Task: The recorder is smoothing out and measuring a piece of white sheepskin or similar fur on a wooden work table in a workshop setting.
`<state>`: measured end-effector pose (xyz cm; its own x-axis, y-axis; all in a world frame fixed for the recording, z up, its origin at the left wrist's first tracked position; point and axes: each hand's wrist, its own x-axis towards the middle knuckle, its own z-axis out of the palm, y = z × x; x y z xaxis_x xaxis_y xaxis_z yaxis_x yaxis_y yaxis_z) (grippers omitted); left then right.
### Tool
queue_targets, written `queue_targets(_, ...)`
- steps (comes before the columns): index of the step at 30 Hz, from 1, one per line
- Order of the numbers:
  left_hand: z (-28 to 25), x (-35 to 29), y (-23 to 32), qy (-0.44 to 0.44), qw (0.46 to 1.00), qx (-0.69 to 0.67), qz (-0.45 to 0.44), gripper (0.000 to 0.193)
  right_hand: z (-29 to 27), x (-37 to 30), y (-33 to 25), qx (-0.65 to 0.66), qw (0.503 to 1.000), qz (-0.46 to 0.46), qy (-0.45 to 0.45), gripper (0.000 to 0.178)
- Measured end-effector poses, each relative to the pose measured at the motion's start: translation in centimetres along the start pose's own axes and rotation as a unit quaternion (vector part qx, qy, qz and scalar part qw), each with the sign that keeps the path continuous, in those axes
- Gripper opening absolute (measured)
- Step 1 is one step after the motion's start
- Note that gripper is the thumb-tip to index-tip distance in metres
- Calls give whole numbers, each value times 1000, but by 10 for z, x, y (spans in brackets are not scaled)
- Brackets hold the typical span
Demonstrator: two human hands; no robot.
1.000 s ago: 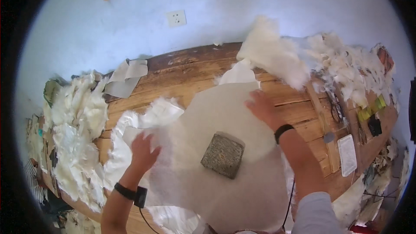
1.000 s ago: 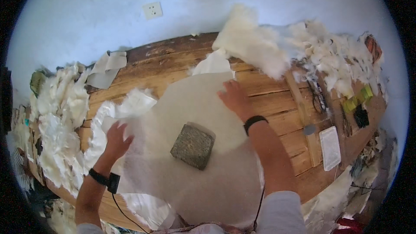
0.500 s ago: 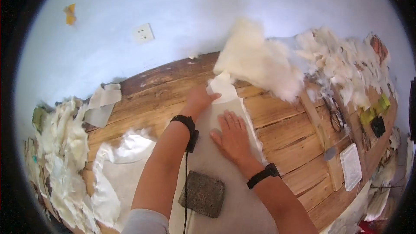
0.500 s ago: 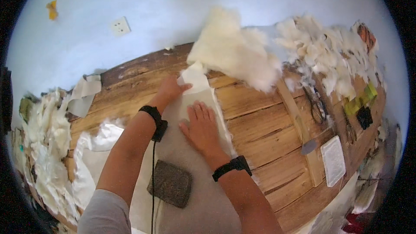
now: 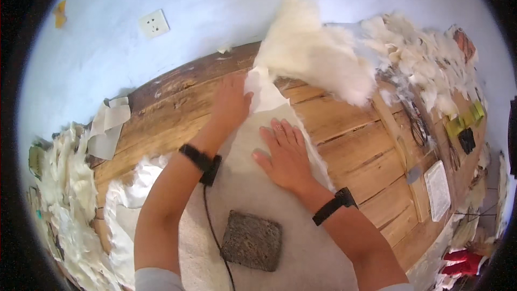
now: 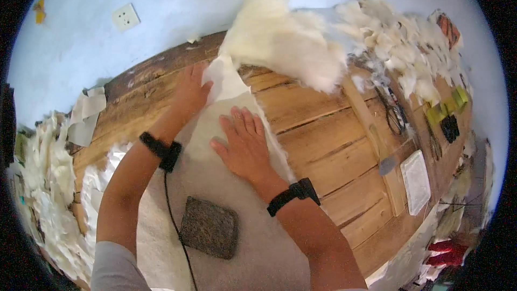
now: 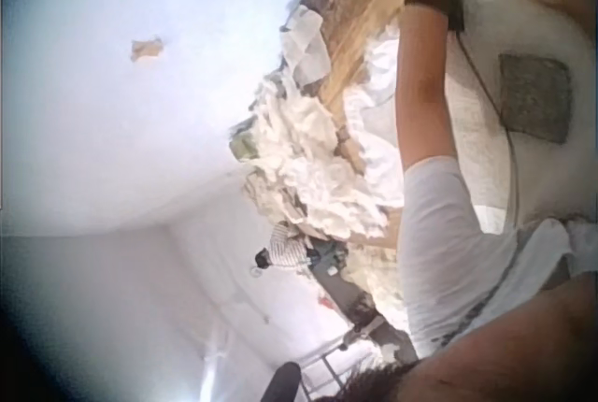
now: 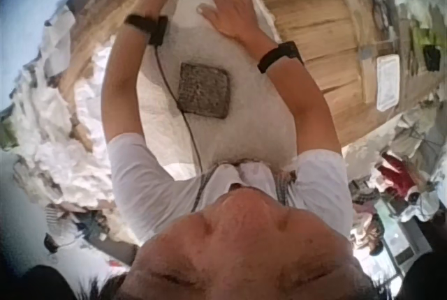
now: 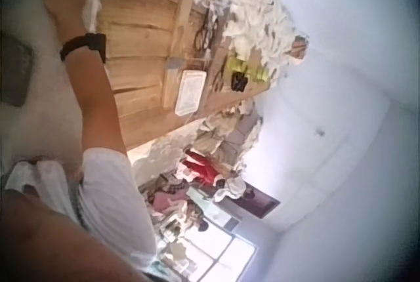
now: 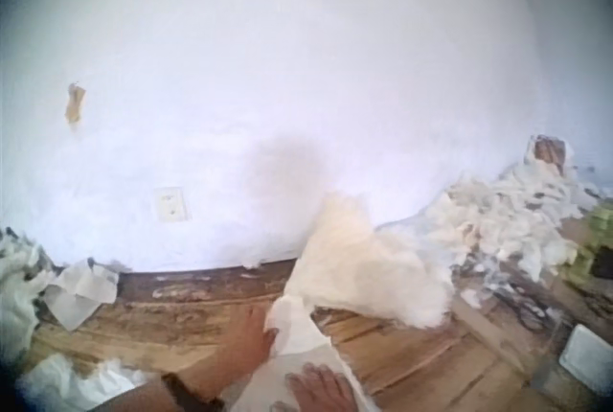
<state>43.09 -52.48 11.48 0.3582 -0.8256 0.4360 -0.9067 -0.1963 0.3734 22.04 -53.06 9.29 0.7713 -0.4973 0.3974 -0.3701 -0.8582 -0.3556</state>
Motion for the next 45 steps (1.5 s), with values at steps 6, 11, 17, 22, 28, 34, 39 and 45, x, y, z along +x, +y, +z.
queue_targets(6,12,-93,40,-137,987,31,73,56,-10,30,61,313,935,168,-3,35)
queue_targets(11,-2,-96,61,-160,984,56,61,66,-28,71,125,319,870,353,-130,33)
queue_targets(17,-2,-98,58,-138,983,96,68,60,-4,97,110,154,959,192,-140,43)
queue_targets(22,-11,-100,58,-173,978,107,41,58,2,100,98,59,975,151,-154,38)
queue_targets(28,4,-96,70,-198,971,130,41,60,-54,62,117,-137,970,71,-190,36)
queue_targets(34,-24,-99,98,-264,940,217,5,60,-188,-98,168,-220,942,217,-131,36)
queue_targets(39,-77,-128,171,-348,915,193,63,60,-233,-139,202,-266,906,280,-171,26)
queue_targets(45,-74,-194,247,-409,890,188,71,64,-170,-152,255,-290,932,218,-19,27)
